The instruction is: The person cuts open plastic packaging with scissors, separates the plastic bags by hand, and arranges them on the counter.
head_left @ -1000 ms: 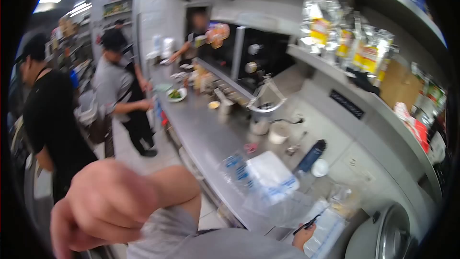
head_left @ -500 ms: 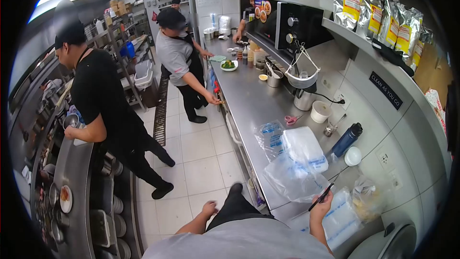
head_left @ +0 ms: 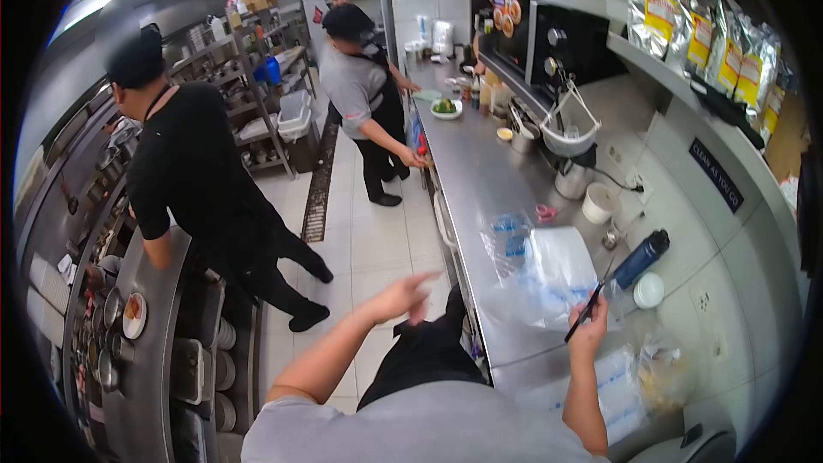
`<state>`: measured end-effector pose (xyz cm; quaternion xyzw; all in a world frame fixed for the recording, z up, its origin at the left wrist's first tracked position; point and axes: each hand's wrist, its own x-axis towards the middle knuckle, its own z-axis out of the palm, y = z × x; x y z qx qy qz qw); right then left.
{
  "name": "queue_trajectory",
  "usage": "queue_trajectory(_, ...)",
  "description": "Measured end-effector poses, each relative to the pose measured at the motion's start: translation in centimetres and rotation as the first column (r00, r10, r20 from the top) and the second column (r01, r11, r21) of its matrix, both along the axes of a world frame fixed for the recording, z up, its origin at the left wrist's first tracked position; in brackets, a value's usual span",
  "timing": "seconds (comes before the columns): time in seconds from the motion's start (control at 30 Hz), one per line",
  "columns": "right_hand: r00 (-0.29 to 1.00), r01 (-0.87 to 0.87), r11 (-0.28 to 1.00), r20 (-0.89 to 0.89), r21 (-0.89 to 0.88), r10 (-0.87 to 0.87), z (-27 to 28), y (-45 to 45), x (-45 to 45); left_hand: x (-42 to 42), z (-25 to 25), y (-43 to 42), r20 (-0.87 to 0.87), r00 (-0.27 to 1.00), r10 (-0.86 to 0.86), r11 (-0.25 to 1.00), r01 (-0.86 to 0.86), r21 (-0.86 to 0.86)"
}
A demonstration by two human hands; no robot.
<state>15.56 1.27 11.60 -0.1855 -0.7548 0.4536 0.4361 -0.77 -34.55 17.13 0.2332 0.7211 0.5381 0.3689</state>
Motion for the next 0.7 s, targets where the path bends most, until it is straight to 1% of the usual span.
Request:
queue_trajectory(0.03, 0.998, 0.006, 1.000, -0.058, 0.012, -0.006, -0.4, 0.0, -0.6, 2.1, 10.8, 1.8, -0.195, 0.980, -0.030, 0.970, 0.075, 0.229)
queue_trajectory(0.07, 1.000, 0.011, 1.000, -0.028, -0.022, -0.011, -1.8, 0.5, -0.7, 5.1, 18.6, 1.9, -0.367, 0.930, 0.018, 0.925, 0.123, 0.358)
queue_trajectory(0.1, 1.000, 0.016, 0.999, 0.001, -0.052, -0.016, -2.7, 1.2, -1.2, 8.9, 24.4, 0.6, -0.432, 0.898, 0.083, 0.897, 0.122, 0.425)
queue_trajectory(0.13, 1.000, -0.013, 0.999, -0.025, -0.044, 0.012, -1.7, 1.0, -1.8, 8.3, 26.2, -0.3, -0.756, 0.654, -0.030, 0.744, 0.520, 0.420)
queue_trajectory(0.2, 0.998, -0.055, 0.997, -0.008, -0.051, 0.055, -1.0, -0.1, -0.3, 7.2, 27.8, -0.4, -0.931, 0.358, -0.076, 0.546, 0.796, 0.261)
queue_trajectory(0.3, 0.999, -0.003, 0.997, -0.050, -0.083, -0.001, -0.4, -0.9, 1.1, 7.3, 26.2, 4.6, -0.773, 0.599, -0.210, 0.626, 0.690, 0.365)
queue_trajectory(0.33, 1.000, -0.012, 0.994, -0.021, -0.110, 0.010, 0.2, -1.2, 2.0, 7.0, 24.6, 6.2, -0.670, 0.690, -0.272, 0.677, 0.632, 0.376)
queue_trajectory(0.37, 1.000, 0.017, 0.993, -0.022, -0.114, -0.020, 0.5, -1.4, 2.9, 6.7, 23.1, 7.7, -0.549, 0.776, -0.312, 0.730, 0.565, 0.384)
queue_trajectory(0.4, 0.999, 0.039, 0.992, -0.027, -0.119, -0.043, 0.6, -1.5, 3.5, 5.3, 20.0, 8.9, -0.381, 0.859, -0.342, 0.800, 0.479, 0.362)
queue_trajectory(0.43, 0.997, 0.058, 0.990, -0.036, -0.126, -0.063, 0.1, -1.6, 4.2, 4.3, 17.3, 9.6, -0.325, 0.880, -0.346, 0.820, 0.453, 0.351)
queue_trajectory(0.47, 0.998, 0.025, 0.989, -0.054, -0.147, -0.034, -1.3, -1.1, 4.9, 3.3, 15.1, 10.1, -0.285, 0.895, -0.343, 0.839, 0.429, 0.335)
queue_trajectory(0.57, 0.998, 0.059, 0.973, 0.016, -0.223, -0.057, -1.4, -2.1, 5.9, 3.6, 9.5, 11.7, 0.024, 0.907, -0.420, 0.827, 0.372, 0.420)
queue_trajectory(0.67, 0.998, 0.060, 0.958, 0.025, -0.279, -0.055, -2.4, -2.8, 5.5, 5.0, 6.9, 13.2, 0.102, 0.883, -0.459, 0.804, 0.363, 0.471)
queue_trajectory(0.7, 0.998, 0.061, 0.954, 0.032, -0.294, -0.054, -2.7, -3.1, 5.5, 5.1, 6.7, 13.4, 0.060, 0.889, -0.453, 0.796, 0.373, 0.478)
